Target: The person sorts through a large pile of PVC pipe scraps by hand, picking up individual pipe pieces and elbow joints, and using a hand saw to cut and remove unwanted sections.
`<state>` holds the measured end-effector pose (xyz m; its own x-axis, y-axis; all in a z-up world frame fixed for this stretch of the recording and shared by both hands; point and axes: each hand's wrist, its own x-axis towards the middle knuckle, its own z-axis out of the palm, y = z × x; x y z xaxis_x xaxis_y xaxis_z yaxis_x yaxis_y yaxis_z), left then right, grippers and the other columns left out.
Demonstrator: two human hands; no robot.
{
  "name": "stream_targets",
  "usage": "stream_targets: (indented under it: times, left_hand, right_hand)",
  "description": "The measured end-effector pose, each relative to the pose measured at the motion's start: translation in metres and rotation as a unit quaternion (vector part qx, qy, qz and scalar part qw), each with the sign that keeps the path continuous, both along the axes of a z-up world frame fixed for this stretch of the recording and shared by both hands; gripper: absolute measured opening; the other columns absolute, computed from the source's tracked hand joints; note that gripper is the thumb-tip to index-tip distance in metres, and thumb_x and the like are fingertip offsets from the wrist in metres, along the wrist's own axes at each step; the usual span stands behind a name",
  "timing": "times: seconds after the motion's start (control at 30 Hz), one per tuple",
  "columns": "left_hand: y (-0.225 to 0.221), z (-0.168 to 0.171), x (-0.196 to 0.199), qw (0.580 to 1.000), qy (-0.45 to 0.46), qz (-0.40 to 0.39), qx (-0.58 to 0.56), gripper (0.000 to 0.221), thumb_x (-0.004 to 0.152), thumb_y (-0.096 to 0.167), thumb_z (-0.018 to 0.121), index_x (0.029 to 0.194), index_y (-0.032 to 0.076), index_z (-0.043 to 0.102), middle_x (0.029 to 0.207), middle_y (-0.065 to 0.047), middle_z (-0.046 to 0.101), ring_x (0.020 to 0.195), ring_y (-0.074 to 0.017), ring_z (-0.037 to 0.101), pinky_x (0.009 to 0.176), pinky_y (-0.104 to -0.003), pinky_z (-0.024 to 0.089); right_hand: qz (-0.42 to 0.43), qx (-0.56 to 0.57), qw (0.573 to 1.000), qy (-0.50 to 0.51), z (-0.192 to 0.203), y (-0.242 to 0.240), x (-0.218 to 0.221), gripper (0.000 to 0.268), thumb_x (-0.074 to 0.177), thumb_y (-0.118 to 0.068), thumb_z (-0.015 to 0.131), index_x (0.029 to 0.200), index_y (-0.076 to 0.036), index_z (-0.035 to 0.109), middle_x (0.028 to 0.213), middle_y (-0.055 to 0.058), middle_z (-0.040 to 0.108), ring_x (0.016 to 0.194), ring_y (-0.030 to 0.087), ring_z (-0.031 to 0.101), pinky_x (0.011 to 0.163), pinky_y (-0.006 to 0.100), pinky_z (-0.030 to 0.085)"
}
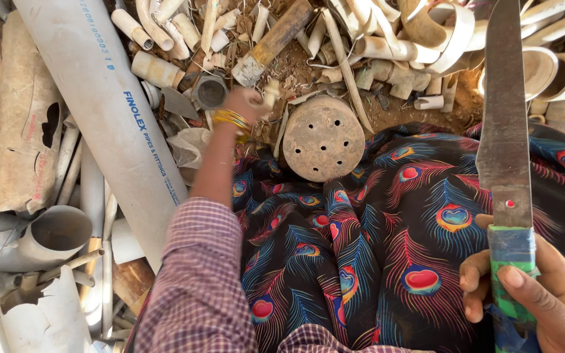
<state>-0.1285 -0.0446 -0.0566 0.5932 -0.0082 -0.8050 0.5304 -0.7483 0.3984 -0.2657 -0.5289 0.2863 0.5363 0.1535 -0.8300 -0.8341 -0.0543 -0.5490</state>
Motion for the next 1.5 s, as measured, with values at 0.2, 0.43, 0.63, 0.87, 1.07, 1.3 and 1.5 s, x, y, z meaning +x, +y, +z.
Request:
stream_targets:
  times: [0.2, 0.43, 0.63, 0.87, 1.07, 1.3, 1.5]
  left_hand:
    - [0.082, 0.054, 0.041, 0.946, -0.188, 0.264, 0.009, 0.033, 0.089, 0.038, 0.077, 0.105, 0.009, 0.072, 0.095, -0.008, 0.077, 0.079, -0.0174, 0.076, 0.071, -0.040, 0.064]
    - [0.073, -0.066, -0.055, 0.973, 0.004, -0.128, 0.193, 0.043, 0.079, 0.041, 0.086, 0.105, 0.008, 0.078, 0.107, -0.017, 0.073, 0.097, -0.0336, 0.071, 0.090, -0.044, 0.056]
    - [0.051, -0.035, -0.055, 0.989, 0.088, 0.089, 0.072, 0.036, 0.081, 0.028, 0.081, 0.111, 0.010, 0.073, 0.095, -0.010, 0.077, 0.081, -0.0212, 0.072, 0.075, -0.034, 0.056]
    - [0.020, 0.092, 0.049, 0.967, -0.105, 0.170, -0.158, 0.030, 0.092, 0.025, 0.074, 0.121, 0.017, 0.070, 0.092, -0.004, 0.079, 0.057, -0.0084, 0.065, 0.046, -0.021, 0.049]
    - [-0.022, 0.023, -0.002, 0.946, 0.140, -0.285, 0.072, 0.040, 0.085, 0.029, 0.078, 0.117, 0.007, 0.073, 0.116, -0.018, 0.071, 0.101, -0.0304, 0.068, 0.090, -0.041, 0.054]
    - [-0.046, -0.059, -0.083, 0.972, 0.102, -0.156, 0.139, 0.030, 0.087, 0.018, 0.071, 0.115, 0.008, 0.077, 0.120, -0.021, 0.072, 0.109, -0.0362, 0.070, 0.094, -0.046, 0.057]
    - [-0.004, -0.015, -0.017, 0.956, 0.054, -0.219, 0.185, 0.028, 0.088, 0.028, 0.074, 0.111, 0.011, 0.076, 0.110, -0.018, 0.072, 0.100, -0.0308, 0.073, 0.086, -0.045, 0.059]
  right_hand:
    - [-0.009, -0.032, 0.999, 0.006, -0.003, -0.001, 0.000, 0.071, 0.106, -0.025, 0.054, 0.169, 0.003, 0.034, 0.098, 0.029, 0.063, 0.071, 0.037, 0.073, 0.062, 0.053, 0.061]
    - [-0.013, -0.044, 0.999, 0.004, -0.005, 0.002, 0.003, 0.071, 0.105, -0.025, 0.056, 0.168, 0.004, 0.035, 0.097, 0.029, 0.063, 0.071, 0.037, 0.072, 0.061, 0.052, 0.060]
    - [-0.002, -0.041, 0.999, 0.011, -0.003, 0.002, 0.003, 0.073, 0.105, -0.027, 0.056, 0.168, 0.004, 0.035, 0.097, 0.029, 0.063, 0.071, 0.036, 0.073, 0.062, 0.052, 0.061]
    - [0.017, -0.070, 0.997, 0.018, -0.007, 0.001, 0.001, 0.070, 0.105, -0.030, 0.056, 0.164, 0.001, 0.036, 0.096, 0.029, 0.064, 0.069, 0.036, 0.073, 0.061, 0.052, 0.061]
    - [-0.015, -0.022, 1.000, 0.012, -0.004, 0.001, 0.000, 0.068, 0.105, -0.025, 0.057, 0.164, 0.001, 0.034, 0.097, 0.030, 0.062, 0.071, 0.037, 0.072, 0.061, 0.052, 0.060]
    - [-0.009, -0.012, 1.000, 0.007, 0.003, 0.004, 0.002, 0.069, 0.105, -0.025, 0.057, 0.165, 0.002, 0.035, 0.097, 0.029, 0.063, 0.070, 0.036, 0.072, 0.062, 0.051, 0.060]
    - [0.002, -0.054, 0.999, 0.002, 0.007, 0.017, 0.009, 0.070, 0.105, -0.025, 0.056, 0.167, 0.003, 0.037, 0.097, 0.029, 0.063, 0.070, 0.036, 0.072, 0.062, 0.051, 0.060]
